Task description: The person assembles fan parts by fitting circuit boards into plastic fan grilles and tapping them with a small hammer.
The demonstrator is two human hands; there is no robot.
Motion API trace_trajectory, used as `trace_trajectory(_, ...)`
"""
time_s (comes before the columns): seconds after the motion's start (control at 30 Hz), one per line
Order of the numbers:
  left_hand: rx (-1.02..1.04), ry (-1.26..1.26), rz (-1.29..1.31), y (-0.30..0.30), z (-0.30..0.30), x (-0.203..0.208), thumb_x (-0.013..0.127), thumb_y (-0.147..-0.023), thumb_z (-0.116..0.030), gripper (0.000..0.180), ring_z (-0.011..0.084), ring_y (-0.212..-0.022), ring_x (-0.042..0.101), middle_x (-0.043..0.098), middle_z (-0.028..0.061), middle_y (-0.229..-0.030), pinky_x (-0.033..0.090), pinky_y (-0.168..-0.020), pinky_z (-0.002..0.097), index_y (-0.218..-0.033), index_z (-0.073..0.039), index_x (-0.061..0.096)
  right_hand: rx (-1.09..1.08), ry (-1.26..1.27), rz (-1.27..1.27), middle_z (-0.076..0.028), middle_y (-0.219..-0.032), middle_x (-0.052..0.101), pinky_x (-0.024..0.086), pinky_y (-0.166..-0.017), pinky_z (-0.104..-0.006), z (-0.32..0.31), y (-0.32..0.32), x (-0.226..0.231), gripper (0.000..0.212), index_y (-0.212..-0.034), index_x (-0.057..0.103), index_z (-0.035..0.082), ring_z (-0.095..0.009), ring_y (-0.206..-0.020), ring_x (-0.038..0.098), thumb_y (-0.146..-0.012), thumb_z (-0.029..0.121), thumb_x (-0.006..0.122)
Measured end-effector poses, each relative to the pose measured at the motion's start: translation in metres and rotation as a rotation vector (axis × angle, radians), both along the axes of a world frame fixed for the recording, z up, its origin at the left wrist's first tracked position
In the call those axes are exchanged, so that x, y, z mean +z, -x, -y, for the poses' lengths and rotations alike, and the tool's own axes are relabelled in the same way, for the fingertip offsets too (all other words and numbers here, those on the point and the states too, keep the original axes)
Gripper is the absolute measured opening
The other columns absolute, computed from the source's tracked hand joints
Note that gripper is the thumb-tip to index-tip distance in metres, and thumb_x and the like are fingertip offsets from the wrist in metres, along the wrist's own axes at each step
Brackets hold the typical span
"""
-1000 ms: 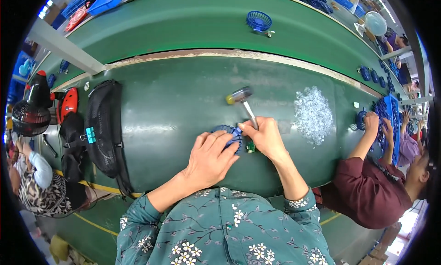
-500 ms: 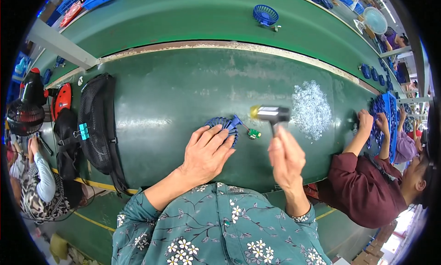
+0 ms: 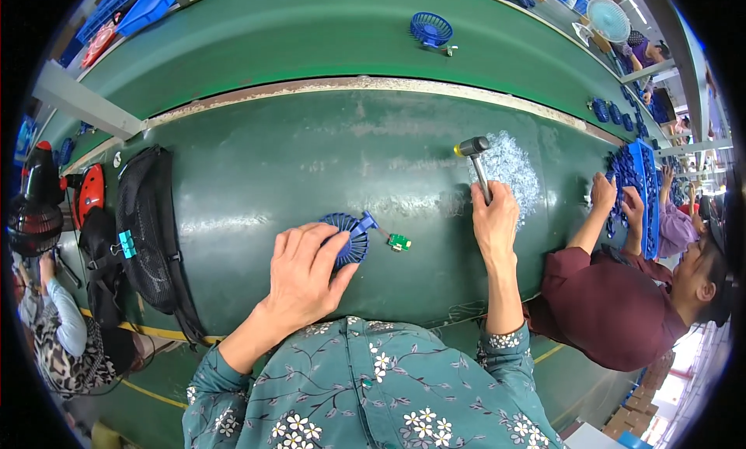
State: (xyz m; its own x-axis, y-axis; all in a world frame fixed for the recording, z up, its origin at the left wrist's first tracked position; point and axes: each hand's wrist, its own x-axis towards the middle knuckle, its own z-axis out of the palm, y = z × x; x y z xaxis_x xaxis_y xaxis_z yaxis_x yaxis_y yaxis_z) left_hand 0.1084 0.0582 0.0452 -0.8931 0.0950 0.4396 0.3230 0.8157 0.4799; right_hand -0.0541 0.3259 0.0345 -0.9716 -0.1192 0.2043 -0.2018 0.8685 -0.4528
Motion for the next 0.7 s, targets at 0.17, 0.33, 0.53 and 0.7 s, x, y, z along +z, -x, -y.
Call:
trace_trajectory(0.17, 0.100, 0.046, 0.017, 0.002, 0.002, 0.000, 0.083, -0.068, -0.025, 0.064, 0.0329, -0.096, 0.055, 0.056, 0.0156, -0.113, 0.040, -0.079, 0.0435, -0.120, -0.002, 0.054, 0.007, -0.111, -0.004, -0.022, -0.086, 0.060, 0.045, -0.070, -0.0510, 0.007, 0.004, -0.005, 0.017, -0.091, 0.061, -0.003, -0.043, -0.078, 0.059, -0.090, 0.014, 0.063)
trace_trajectory(0.33, 0.129, 0.132, 0.141, 0.009, -0.007, 0.000, 0.081, -0.067, -0.041, 0.074, 0.0345, -0.100, 0.052, 0.052, 0.0188, -0.118, 0.039, -0.078, 0.0430, -0.121, 0.001, 0.054, 0.015, -0.144, 0.007, -0.022, -0.087, 0.060, 0.046, -0.070, -0.0505, 0.012, 0.004, -0.002, 0.015, -0.094, 0.062, -0.002, -0.042, -0.079, 0.059, -0.090, 0.013, 0.061)
trace_trajectory(0.53, 0.137, 0.111, 0.165, 0.011, -0.005, -0.008, 0.082, -0.066, -0.035, 0.078, 0.0345, -0.100, 0.052, 0.051, 0.0184, -0.119, 0.041, -0.081, 0.0446, -0.126, 0.001, 0.049, -0.004, 0.307, 0.182, -0.005, -0.059, 0.053, 0.039, -0.049, -0.0319, 0.013, -0.006, 0.019, 0.016, -0.091, 0.063, -0.001, -0.012, -0.050, 0.047, -0.090, 0.015, 0.067)
trace_trajectory(0.7, 0.002, -0.178, 0.153, 0.012, 0.003, -0.008, 0.084, -0.065, -0.020, 0.082, 0.0371, -0.110, 0.052, 0.050, 0.0204, -0.126, 0.045, -0.093, 0.0465, -0.133, -0.001, 0.042, 0.012, 0.962, 0.663, 0.001, -0.068, 0.059, 0.026, -0.036, -0.0203, 0.035, -0.023, 0.047, 0.011, -0.093, 0.061, 0.001, -0.001, -0.041, 0.039, -0.089, 0.006, 0.069)
